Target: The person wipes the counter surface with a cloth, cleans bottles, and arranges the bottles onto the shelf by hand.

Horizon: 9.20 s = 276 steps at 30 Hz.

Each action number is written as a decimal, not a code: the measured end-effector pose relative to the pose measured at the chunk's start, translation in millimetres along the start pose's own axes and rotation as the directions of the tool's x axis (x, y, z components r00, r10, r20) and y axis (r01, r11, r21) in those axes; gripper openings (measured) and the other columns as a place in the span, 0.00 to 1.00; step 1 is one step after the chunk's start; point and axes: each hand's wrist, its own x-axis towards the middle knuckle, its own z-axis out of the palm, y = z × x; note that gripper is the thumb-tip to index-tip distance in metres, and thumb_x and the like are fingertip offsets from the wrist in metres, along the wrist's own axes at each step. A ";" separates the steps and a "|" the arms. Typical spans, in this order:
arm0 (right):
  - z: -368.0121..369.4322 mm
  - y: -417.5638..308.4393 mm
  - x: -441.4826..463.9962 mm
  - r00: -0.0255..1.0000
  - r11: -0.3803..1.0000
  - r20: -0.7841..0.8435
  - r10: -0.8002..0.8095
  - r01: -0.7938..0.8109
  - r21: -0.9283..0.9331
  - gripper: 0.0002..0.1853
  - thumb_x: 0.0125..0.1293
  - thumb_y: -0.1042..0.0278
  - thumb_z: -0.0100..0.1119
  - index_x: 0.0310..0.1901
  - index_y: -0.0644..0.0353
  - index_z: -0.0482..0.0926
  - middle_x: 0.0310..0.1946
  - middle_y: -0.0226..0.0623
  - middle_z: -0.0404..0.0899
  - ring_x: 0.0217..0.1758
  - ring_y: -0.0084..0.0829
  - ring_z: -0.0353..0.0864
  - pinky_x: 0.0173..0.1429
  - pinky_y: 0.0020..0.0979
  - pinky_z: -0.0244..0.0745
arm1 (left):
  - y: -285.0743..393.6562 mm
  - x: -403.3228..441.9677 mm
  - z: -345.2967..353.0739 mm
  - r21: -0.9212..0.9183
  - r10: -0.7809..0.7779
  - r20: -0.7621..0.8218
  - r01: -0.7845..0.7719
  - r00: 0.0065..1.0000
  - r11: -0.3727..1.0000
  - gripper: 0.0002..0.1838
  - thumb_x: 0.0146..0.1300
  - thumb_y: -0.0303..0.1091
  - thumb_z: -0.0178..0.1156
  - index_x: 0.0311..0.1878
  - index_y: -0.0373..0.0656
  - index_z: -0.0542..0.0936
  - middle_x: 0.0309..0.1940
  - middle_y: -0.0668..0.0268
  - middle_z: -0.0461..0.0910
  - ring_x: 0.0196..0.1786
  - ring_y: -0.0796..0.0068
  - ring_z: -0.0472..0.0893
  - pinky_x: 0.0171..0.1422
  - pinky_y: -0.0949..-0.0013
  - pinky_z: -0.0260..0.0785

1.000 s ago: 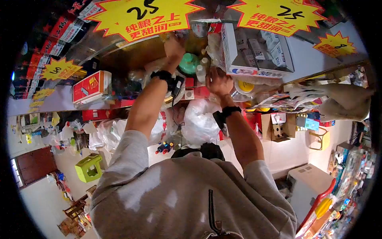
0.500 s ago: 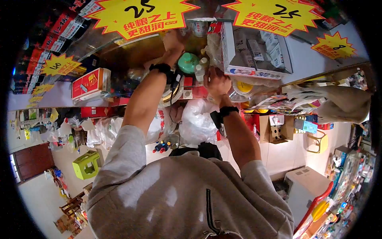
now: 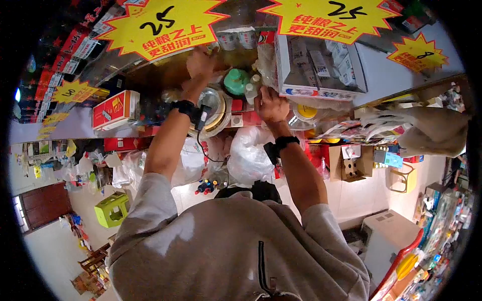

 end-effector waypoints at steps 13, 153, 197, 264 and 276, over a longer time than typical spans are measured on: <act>2.4 -1.4 -5.2 0.988 0.995 0.125 0.092 -0.097 0.034 0.07 0.59 0.59 0.59 0.37 0.48 0.77 0.30 0.35 0.83 0.25 0.44 0.83 0.27 0.46 0.79 | -68.2 56.2 34.7 -0.040 0.367 -0.204 -0.382 0.908 0.923 0.37 0.49 0.48 0.79 0.58 0.41 0.74 0.49 0.57 0.84 0.50 0.58 0.84 0.55 0.60 0.78; 127.9 -243.7 -629.2 -0.217 0.952 0.927 -0.306 -0.062 0.299 0.23 0.60 0.63 0.71 0.55 0.60 0.76 0.39 0.43 0.85 0.40 0.41 0.87 0.47 0.38 0.80 | -383.7 -842.0 249.5 -0.363 -0.699 0.683 0.928 0.209 -0.077 0.09 0.55 0.34 0.65 0.40 0.46 0.84 0.40 0.53 0.86 0.45 0.48 0.85 0.52 0.52 0.78; 329.3 -294.6 -803.5 -0.451 0.464 0.865 -0.218 0.732 0.499 0.38 0.49 0.38 0.72 0.53 0.64 0.82 0.46 0.55 0.85 0.51 0.54 0.85 0.56 0.46 0.79 | -441.7 -936.3 355.4 -0.669 -0.896 0.434 0.699 0.092 -0.252 0.06 0.60 0.33 0.61 0.39 0.43 0.79 0.31 0.57 0.85 0.37 0.52 0.86 0.43 0.57 0.77; 10.8 -60.7 -18.2 0.983 0.978 0.184 -0.014 -0.024 0.205 0.11 0.63 0.57 0.63 0.38 0.56 0.80 0.30 0.42 0.81 0.34 0.45 0.82 0.36 0.45 0.78 | -80.9 16.6 -69.3 -0.372 -0.170 -0.646 -0.112 0.744 0.922 0.34 0.37 0.50 0.84 0.43 0.35 0.82 0.40 0.52 0.87 0.44 0.55 0.87 0.49 0.57 0.77; 20.2 -63.9 -14.3 0.997 0.968 0.074 0.023 -0.040 0.247 0.10 0.62 0.59 0.65 0.30 0.52 0.75 0.26 0.35 0.80 0.31 0.41 0.81 0.32 0.42 0.76 | -107.2 60.8 -19.9 -0.568 -0.042 -0.650 -0.448 0.759 0.690 0.25 0.51 0.51 0.73 0.46 0.42 0.83 0.41 0.58 0.86 0.45 0.54 0.85 0.48 0.55 0.77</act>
